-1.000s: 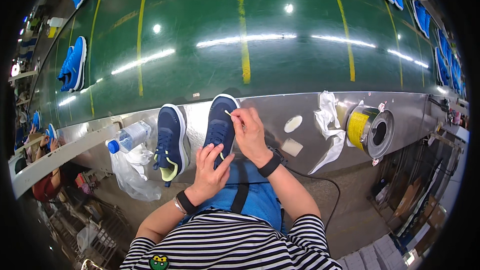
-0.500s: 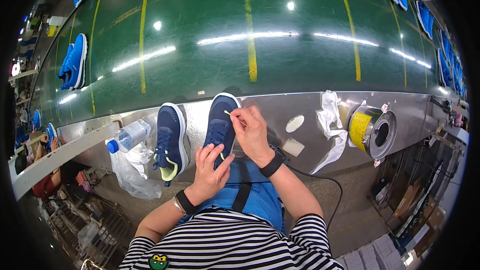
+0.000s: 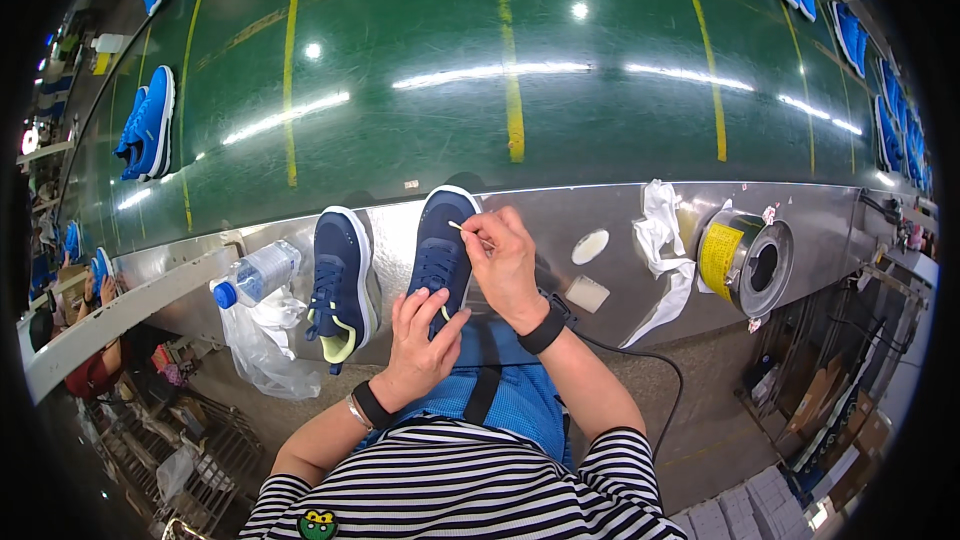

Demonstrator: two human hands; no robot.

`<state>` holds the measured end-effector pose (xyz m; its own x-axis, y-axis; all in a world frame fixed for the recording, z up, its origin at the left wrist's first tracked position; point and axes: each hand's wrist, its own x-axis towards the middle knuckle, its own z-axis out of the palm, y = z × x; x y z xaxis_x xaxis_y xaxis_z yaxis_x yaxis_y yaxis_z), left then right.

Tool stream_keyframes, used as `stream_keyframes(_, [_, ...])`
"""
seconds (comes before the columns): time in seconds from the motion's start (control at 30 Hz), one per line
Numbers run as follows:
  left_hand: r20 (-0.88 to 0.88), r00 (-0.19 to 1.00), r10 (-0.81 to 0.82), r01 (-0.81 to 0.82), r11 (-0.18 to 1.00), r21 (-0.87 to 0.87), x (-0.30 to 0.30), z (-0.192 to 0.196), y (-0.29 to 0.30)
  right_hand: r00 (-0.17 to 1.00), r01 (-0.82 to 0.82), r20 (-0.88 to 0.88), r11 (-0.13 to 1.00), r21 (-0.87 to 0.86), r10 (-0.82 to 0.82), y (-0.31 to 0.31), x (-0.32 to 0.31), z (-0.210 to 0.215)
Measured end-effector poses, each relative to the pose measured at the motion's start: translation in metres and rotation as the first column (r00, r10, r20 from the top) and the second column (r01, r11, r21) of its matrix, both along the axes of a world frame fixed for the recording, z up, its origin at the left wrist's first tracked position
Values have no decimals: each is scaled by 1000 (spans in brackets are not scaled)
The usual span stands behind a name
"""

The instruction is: The person cleans a pair of blue sneakers on a factory assembly line. They use a small white sponge to wipe the upper surface of the shoes and a cotton swab to clean the laces and seams. The person handles the shoes one at a time, rotating them to access different areas before placing them back on the conveyor belt.

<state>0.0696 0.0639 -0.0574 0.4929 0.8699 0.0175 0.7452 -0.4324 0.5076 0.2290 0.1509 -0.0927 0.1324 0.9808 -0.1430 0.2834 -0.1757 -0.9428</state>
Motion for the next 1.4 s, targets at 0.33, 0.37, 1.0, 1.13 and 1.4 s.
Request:
stream_keyframes(0.33, [7, 1000, 25, -24, 999, -34, -1, 0, -2, 1000, -25, -15, 999, -24, 24, 3, 1, 5])
stream_keyframes(0.37, [7, 1000, 25, -24, 999, -30, 0, 0, -2, 999, -26, -19, 999, -31, 25, 3, 1, 6])
stream_keyframes(1.0, [10, 1000, 28, -28, 1000, -12, 0, -2, -3, 985, 0, -172, 1000, -21, -4, 4, 8, 2])
stream_keyframes(1.13, [5, 1000, 23, -23, 1000, -15, 1, 0, -2, 990, -8, -139, 994, 110, 24, 7, 1, -6])
stream_keyframes(1.4, [9, 999, 31, -31, 1000, 5, 2, -2, -2, 979, -175, 138, 971, 164, 153, 12, 6, -13])
